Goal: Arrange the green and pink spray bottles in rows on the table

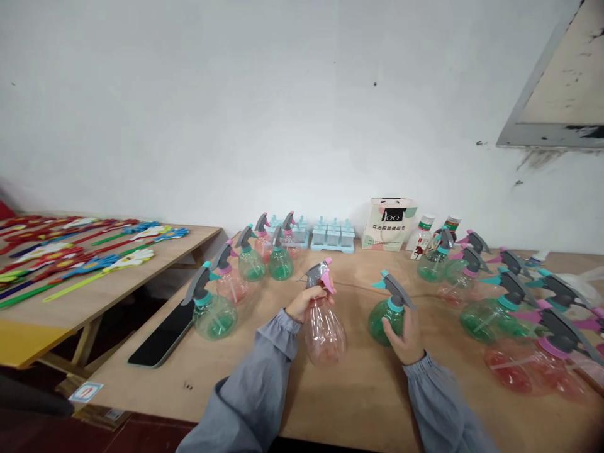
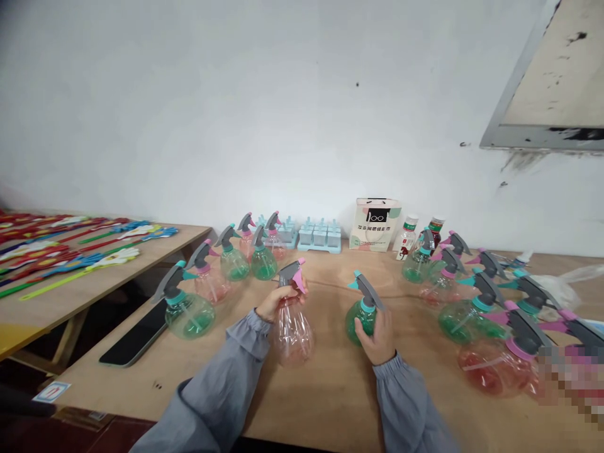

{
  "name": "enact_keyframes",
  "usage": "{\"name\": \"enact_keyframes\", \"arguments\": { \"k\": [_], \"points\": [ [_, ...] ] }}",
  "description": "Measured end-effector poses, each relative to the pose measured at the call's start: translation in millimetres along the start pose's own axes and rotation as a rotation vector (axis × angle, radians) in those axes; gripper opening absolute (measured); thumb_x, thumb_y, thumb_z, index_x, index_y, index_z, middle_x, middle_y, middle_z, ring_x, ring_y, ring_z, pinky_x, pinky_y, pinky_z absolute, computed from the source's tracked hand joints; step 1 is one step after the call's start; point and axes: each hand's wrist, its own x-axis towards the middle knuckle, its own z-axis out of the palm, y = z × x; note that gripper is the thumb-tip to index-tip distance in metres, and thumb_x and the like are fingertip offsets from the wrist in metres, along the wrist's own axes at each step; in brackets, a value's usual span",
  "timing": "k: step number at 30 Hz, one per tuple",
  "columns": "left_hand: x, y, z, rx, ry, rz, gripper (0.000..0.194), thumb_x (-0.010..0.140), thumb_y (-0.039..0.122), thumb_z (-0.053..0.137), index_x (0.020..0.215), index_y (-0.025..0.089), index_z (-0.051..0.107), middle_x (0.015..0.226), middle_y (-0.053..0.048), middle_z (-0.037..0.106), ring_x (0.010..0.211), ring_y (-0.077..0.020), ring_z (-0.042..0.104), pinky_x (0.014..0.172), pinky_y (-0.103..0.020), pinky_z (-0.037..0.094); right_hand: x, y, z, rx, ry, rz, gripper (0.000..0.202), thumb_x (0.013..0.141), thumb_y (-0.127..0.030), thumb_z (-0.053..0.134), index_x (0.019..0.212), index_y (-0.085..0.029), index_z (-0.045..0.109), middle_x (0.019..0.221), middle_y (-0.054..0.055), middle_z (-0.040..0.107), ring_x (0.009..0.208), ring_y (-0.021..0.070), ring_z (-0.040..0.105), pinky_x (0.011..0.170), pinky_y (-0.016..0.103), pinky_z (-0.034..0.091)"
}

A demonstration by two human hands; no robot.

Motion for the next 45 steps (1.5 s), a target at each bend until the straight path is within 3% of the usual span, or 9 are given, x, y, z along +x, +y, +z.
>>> {"name": "enact_keyframes", "arguments": {
  "k": [5,12,19,23,28,33,38,42,45],
  "points": [
    [-2.1,3.7,0.3,0.01,-0.125,-0.007,0.043,0.06,0.028,0.067,0.102,0.016,0.068,0.092,-0.007,0.072,0.06,-0.0115,0.057,0.065,-0.028,0.044,0.8,-1.6,-1.0,-0.003,-0.001,0.021,0.046,0.091,-0.047,0.053,0.127,-0.019,0.049,0.107,0.013,0.061,0.097,0.0308,0.059,0.085,0.05,0.051],
    [4.6,-8.7,-9.3,-0.091,-0.082,-0.012,0.02,0.059,0.024,0.066,0.077,0.014,0.064,0.067,-0.002,0.065,0.059,-0.0121,0.059,0.067,-0.027,0.046,0.4,-0.3,-0.4,-0.004,0.002,0.005,0.044,0.091,-0.046,0.053,0.126,-0.019,0.049,0.107,0.014,0.062,0.098,0.0303,0.059,0.085,0.049,0.051],
    [5.0,-8.3,-10.2,-0.087,-0.149,-0.022,0.042,0.062,0.025,0.068,0.102,0.014,0.069,0.1,-0.008,0.073,0.061,-0.0101,0.059,0.079,-0.032,0.049,2.1,-3.6,-2.1,0.014,-0.002,0.008,0.042,0.091,-0.046,0.053,0.123,-0.02,0.05,0.104,0.013,0.061,0.096,0.03,0.059,0.083,0.049,0.051],
    [3.1,-1.7,-6.5,-0.062,-0.125,-0.003,0.047,0.059,0.025,0.069,0.105,0.015,0.069,0.1,-0.008,0.074,0.059,-0.0094,0.058,0.075,-0.03,0.049,3.1,-4.2,-3.1,0.01,0.01,-0.009,0.042,0.091,-0.045,0.053,0.125,-0.02,0.049,0.106,0.013,0.061,0.096,0.0298,0.059,0.082,0.049,0.051],
    [3.3,-3.9,-1.1,0.013,0.075,0.01,0.023,0.055,0.026,0.067,0.074,0.014,0.067,0.077,-0.005,0.071,0.058,-0.0114,0.059,0.06,-0.024,0.045,3.1,-3.6,-2.9,0.016,0.009,-0.004,0.042,0.091,-0.046,0.053,0.122,-0.018,0.05,0.106,0.014,0.061,0.098,0.0306,0.059,0.084,0.05,0.051],
    [-2.9,2.1,-4.9,0.305,0.144,0.131,0.029,0.066,0.034,0.067,0.089,0.017,0.068,0.071,-0.002,0.069,0.06,-0.0141,0.059,0.063,-0.028,0.049,2.7,-3.3,-2.4,0.024,0.004,0.002,0.043,0.091,-0.045,0.053,0.124,-0.018,0.05,0.107,0.014,0.061,0.099,0.031,0.059,0.084,0.05,0.051],
    [-15.0,19.5,-36.6,0.656,0.421,0.411,0.025,0.066,0.029,0.068,0.09,0.021,0.064,0.079,-0.002,0.068,0.07,-0.0159,0.062,0.074,-0.031,0.052,2.7,-2.9,-1.5,0.032,0.006,0.018,0.042,0.09,-0.046,0.054,0.122,-0.02,0.051,0.104,0.013,0.061,0.097,0.0306,0.059,0.083,0.05,0.051],
    [-23.0,26.3,-69.0,0.765,0.716,0.467,0.022,0.07,0.035,0.065,0.082,0.018,0.066,0.07,0.0,0.063,0.067,-0.0155,0.059,0.066,-0.029,0.05,3.5,-2.9,-1.4,0.03,0.009,-0.004,0.042,0.091,-0.045,0.054,0.123,-0.019,0.049,0.105,0.013,0.061,0.096,0.0301,0.059,0.082,0.049,0.051],
    [-25.4,27.0,-86.7,0.798,0.837,0.517,0.029,0.071,0.033,0.064,0.094,0.016,0.07,0.073,0.0,0.064,0.067,-0.0146,0.058,0.064,-0.027,0.05,3.7,-2.7,-2.1,0.022,-0.001,0.0,0.042,0.091,-0.046,0.053,0.122,-0.019,0.049,0.104,0.013,0.06,0.096,0.0296,0.059,0.082,0.048,0.051]
  ]
}}
